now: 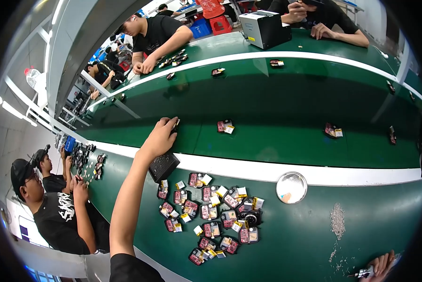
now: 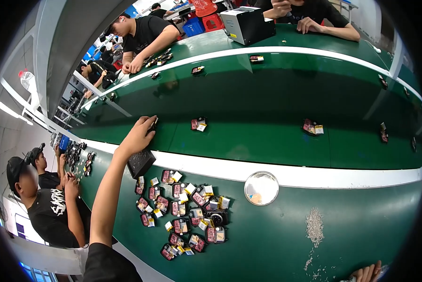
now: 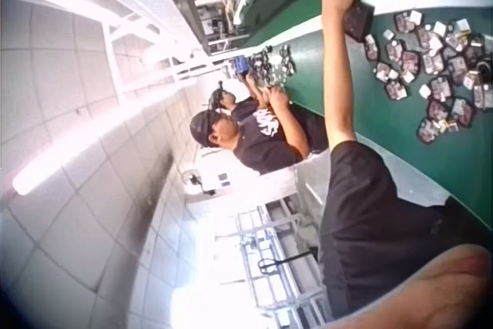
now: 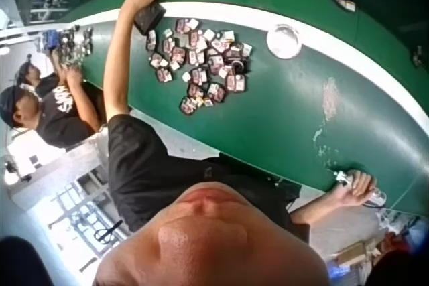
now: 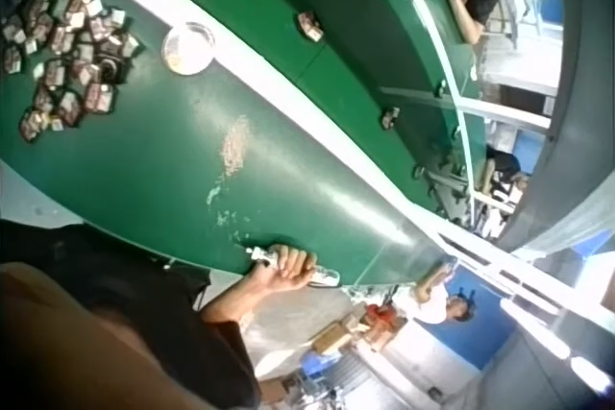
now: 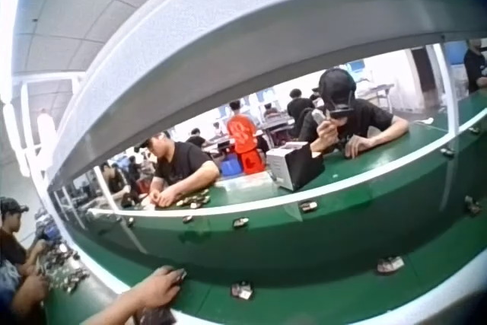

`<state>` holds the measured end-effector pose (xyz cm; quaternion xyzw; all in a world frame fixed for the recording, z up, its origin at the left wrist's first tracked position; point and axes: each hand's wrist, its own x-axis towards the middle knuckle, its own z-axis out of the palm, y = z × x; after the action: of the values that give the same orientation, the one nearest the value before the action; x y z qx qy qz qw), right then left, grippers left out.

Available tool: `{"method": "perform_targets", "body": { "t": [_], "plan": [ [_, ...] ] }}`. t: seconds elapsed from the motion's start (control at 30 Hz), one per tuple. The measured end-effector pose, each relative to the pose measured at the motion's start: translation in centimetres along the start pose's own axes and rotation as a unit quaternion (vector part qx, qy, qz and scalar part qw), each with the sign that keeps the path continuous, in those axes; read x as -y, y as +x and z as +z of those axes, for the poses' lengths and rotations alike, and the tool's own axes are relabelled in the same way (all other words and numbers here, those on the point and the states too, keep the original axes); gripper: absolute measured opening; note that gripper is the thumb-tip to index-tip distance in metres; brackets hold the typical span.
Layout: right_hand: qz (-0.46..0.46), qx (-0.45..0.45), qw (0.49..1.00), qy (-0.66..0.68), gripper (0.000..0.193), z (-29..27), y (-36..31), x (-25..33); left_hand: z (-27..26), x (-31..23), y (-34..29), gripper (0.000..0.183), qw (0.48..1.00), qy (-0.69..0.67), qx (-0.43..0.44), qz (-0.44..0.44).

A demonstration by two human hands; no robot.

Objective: Assembling small electronic components using an electric screwdriver on a factory production line.

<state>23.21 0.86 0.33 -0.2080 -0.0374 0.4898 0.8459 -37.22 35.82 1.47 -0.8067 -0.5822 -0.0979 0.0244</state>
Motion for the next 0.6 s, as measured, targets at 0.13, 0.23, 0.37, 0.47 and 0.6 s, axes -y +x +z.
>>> {"method": "perform_targets", "body": {
  "t": [0.13,0.23,0.37,0.47,0.6],
  "plan": [
    [0.013,0.006,1.000,0.010,0.019,-0.5,-0.2,0.6,0.4,0.0,1.2,0.043,0.996,0.032,0.069,-0.047],
    [0.026,0.025,0.999,0.018,0.016,-0.3,-0.4,0.9,2.2,1.5,1.1,0.038,0.994,0.100,0.046,-0.018],
    [-0.024,0.040,0.999,0.008,0.012,-3.6,2.0,1.3,2.3,-1.5,4.2,0.033,0.989,0.112,0.084,-0.053],
    [-0.025,0.067,0.997,0.005,0.013,-2.8,0.3,1.5,0.9,-7.1,3.6,0.034,0.999,0.016,0.026,0.020],
    [-0.024,0.041,0.999,0.021,0.013,-2.4,-0.1,1.7,1.6,-12.6,4.1,0.036,0.992,-0.014,0.028,0.122]
  ]
}}
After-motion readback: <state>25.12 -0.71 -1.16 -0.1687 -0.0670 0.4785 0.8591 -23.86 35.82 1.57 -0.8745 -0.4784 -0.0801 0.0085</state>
